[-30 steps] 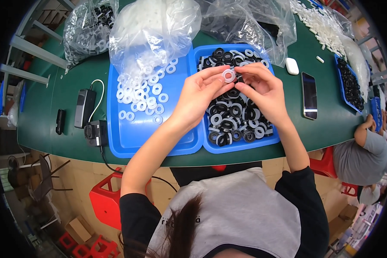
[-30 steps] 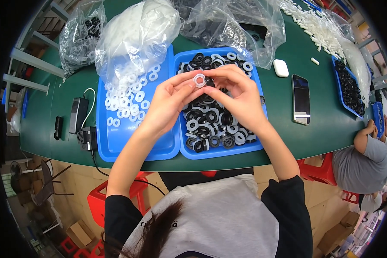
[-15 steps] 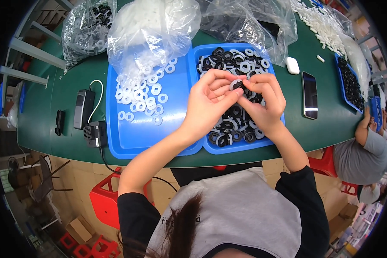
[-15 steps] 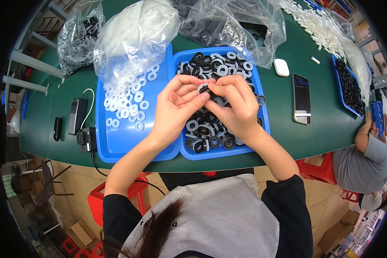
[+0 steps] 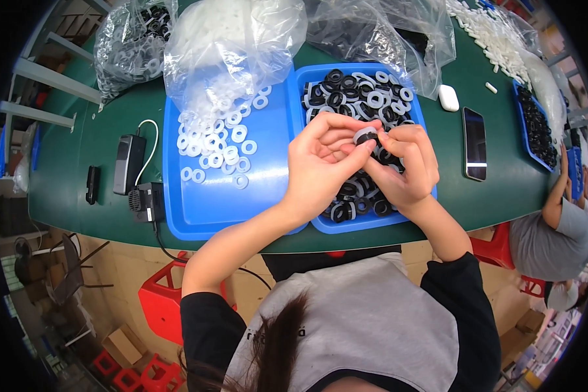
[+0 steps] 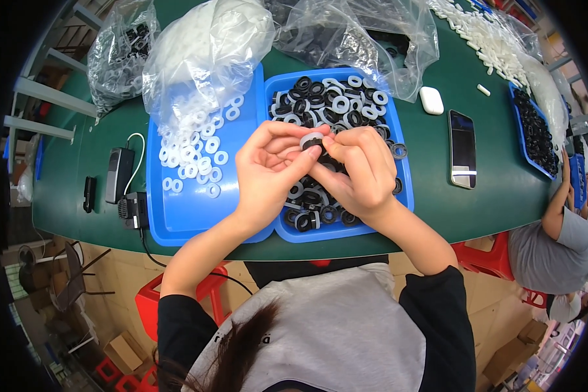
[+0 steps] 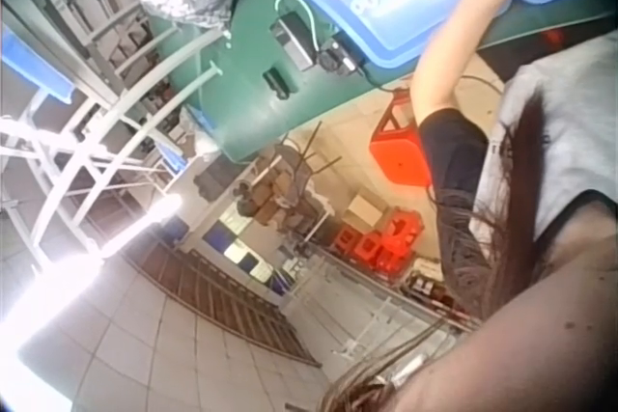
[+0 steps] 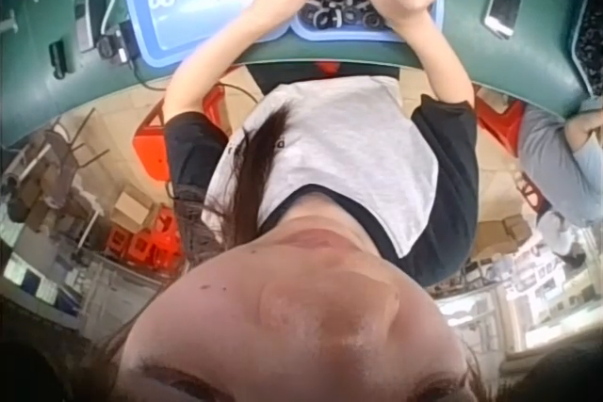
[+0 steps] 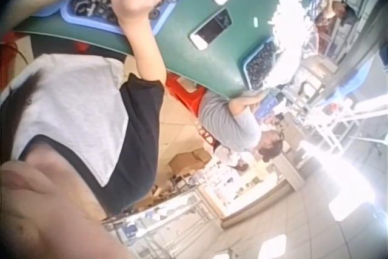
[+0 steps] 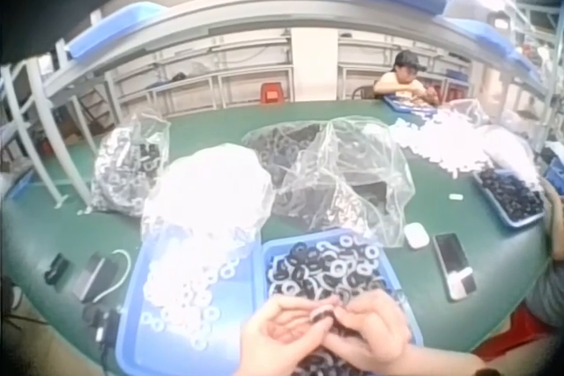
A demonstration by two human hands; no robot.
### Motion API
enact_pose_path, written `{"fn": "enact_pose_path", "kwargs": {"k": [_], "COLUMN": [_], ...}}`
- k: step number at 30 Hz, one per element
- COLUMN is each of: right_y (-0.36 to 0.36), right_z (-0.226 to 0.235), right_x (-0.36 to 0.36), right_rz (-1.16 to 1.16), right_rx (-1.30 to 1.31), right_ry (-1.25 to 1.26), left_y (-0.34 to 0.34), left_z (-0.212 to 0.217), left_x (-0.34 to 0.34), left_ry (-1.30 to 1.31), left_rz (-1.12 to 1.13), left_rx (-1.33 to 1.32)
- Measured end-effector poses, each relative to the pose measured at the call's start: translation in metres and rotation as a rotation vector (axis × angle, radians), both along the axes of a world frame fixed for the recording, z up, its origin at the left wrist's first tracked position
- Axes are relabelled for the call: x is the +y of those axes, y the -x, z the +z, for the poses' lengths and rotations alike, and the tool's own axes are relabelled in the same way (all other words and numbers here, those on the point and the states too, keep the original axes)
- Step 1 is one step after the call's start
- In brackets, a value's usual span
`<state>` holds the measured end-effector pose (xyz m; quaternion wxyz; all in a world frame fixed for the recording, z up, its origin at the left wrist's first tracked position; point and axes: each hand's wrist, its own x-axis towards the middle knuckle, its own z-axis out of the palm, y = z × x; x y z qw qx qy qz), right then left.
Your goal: The person assembles small white rings into black circular plastic components by hand, taking parts from blue plastic trays on a factory workbench.
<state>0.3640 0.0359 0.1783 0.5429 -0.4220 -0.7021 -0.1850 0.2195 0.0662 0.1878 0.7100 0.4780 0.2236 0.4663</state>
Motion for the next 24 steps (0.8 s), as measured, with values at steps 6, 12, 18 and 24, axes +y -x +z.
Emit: {"fn": "enact_pose_path", "kwargs": {"k": [6, 12, 18, 24], "right_y": [0.002, 0.002, -0.025, -0.092], "right_z": [-0.002, -0.006, 0.002, 0.006], "right_x": [-0.002, 0.000, 0.018, 0.052], "right_rz": [-0.037, -0.046, -0.084, -0.282], "right_rx": [-0.004, -0.014, 0.029, 0.397], "right_ry": [-0.003, -0.022, 0.445, 0.612], "left_y": [-0.001, 0.000, 0.010, 0.074], "left_z": [-0.003, -0.009, -0.003, -0.022], "left_x": [-0.001, 0.008, 0.037, 0.078], "left_ry": [-0.042, -0.083, -0.425, -0.641], "left_rz": [0.007, 0.001, 0.209, 0.508], "left_rx": [0.020, 0.080, 0.498, 1.276]}}
